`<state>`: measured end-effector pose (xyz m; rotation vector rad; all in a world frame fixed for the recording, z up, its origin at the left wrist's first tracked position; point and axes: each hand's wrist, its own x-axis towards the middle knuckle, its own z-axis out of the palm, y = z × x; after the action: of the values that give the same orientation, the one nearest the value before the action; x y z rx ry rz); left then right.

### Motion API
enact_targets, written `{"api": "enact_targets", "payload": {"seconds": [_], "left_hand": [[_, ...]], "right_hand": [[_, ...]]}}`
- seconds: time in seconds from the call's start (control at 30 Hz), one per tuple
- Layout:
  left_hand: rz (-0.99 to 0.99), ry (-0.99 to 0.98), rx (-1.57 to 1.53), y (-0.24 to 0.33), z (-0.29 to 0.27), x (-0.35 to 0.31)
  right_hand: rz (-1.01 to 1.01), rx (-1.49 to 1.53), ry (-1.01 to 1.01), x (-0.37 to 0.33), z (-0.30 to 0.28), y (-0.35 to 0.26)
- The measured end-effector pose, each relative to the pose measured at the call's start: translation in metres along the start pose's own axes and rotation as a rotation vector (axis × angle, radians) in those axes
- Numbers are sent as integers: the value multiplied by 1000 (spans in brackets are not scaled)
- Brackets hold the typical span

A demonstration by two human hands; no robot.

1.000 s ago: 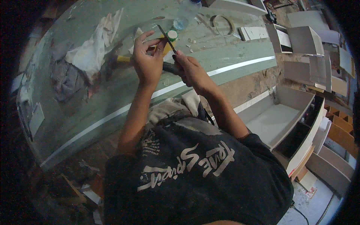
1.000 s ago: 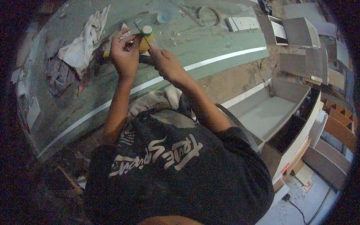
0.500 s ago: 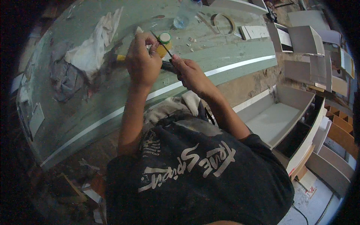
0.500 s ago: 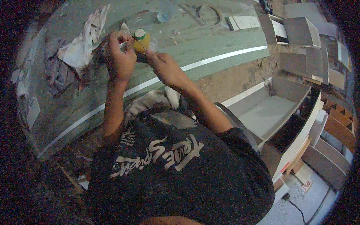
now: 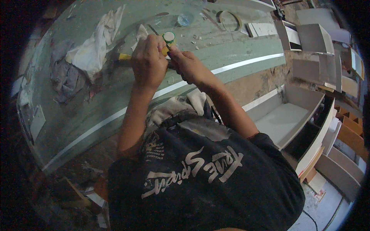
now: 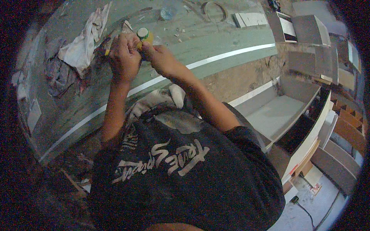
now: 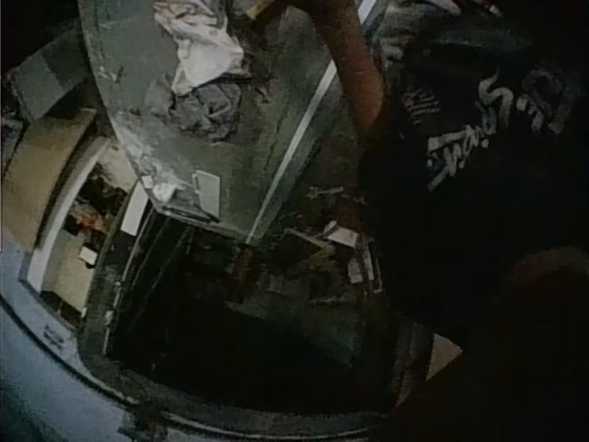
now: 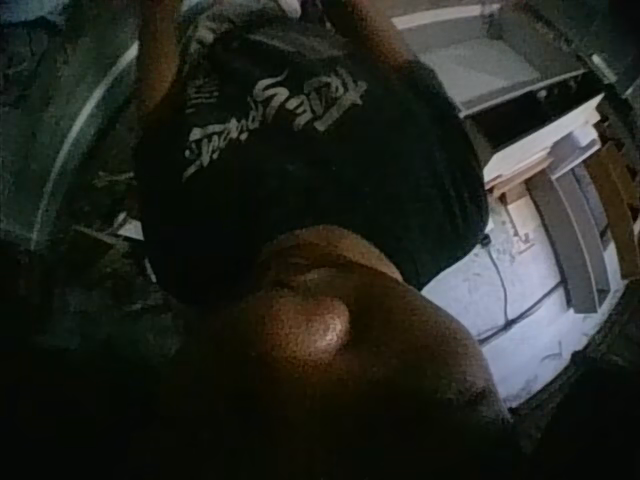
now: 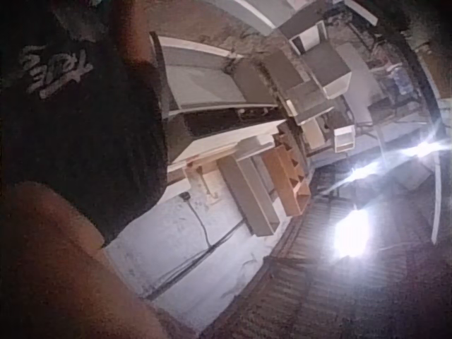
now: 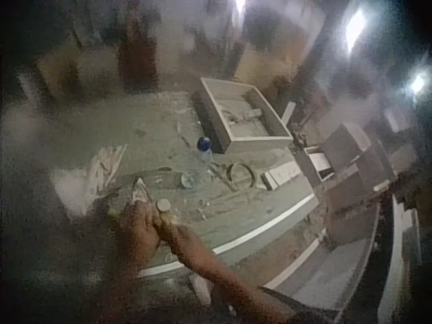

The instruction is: The person cleans a bottle cap using a cloth and then uses a small blade to remove or scrape the top of the cap.

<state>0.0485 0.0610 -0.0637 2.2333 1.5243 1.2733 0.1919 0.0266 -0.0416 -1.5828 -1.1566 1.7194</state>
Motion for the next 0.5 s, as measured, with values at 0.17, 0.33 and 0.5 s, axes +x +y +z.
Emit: {"api": "enact_targets", "payload": {"seconds": [0.17,0.33,0.5], "left_hand": [[-143,94,-91,-6,-8,11],[-216,222,-145,-20,-25,28],[-146,262,-230,-32,-29,37]], "right_hand": [[-93,-47,0,1,7,-3],[54,-136,14,9,3,35],[-39,-136,-2,-6,5,30]]}}
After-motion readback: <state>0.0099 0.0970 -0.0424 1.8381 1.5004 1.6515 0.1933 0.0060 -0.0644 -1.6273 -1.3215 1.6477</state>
